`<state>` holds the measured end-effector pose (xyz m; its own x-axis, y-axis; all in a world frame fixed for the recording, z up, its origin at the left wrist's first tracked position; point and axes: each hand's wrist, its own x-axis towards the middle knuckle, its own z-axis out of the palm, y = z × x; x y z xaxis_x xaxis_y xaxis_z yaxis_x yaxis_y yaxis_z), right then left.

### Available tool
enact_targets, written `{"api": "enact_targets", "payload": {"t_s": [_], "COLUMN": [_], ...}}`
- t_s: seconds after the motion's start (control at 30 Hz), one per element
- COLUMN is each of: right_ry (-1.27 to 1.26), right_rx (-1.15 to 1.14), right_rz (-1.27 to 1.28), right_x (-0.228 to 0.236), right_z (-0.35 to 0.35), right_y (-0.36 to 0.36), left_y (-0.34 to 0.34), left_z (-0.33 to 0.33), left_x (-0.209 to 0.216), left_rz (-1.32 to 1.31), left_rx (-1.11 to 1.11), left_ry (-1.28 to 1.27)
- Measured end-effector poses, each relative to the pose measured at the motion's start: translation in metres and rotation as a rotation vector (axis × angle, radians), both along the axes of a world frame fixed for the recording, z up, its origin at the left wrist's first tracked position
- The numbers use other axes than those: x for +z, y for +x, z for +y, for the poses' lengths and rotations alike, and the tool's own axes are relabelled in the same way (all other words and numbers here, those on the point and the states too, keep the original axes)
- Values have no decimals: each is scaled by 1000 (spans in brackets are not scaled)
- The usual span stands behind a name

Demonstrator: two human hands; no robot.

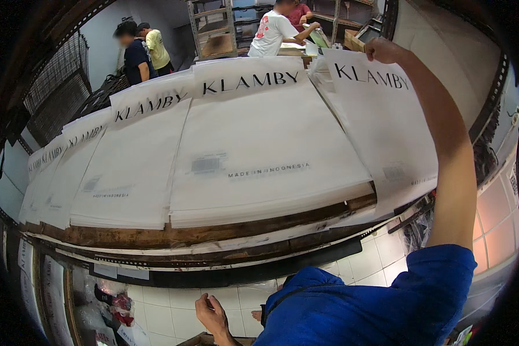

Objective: The person repeatedly picks up white printed sheets from a table and places them onto a nearby metal shelf. The person handles the sheets one at a time, stacking them in rows on the shelf. Another person is visible working at the table in the background.

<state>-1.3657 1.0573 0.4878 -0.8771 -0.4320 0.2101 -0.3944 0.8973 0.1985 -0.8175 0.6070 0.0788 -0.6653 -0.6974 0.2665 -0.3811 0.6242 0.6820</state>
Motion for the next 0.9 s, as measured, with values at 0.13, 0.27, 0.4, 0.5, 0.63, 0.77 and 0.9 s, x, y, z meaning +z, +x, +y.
{"api": "enact_targets", "payload": {"t_s": [0.13, 0.27, 0.4, 0.5, 0.63, 0.77, 0.9], "right_ry": [-92, -148, -123, -116, -116, -198, -274], "right_rx": [-36, -51, -22, -19, 72, 279, 426], "right_rz": [-26, -1, 5, 18, 101, 250, 188], "right_x": [-32, -37, -41, -42, -33, -8, 26], "right_z": [-3, -5, 0, -8, -11, -33, -134], "right_y": [-26, -37, -47, -45, -38, -34, 23], "left_y": [5, 14, 20, 24, 27, 29, 37], "left_z": [18, 26, 29, 34, 36, 32, 23], "left_x": [3, 6, 7, 6, 2, 1, 10], "left_rz": [-51, -84, -80, -105, -69, -46, -33], "left_rx": [21, 81, 111, 138, 99, 88, 116], "left_ry": [-16, -40, -74, -51, -51, -57, -87]}}
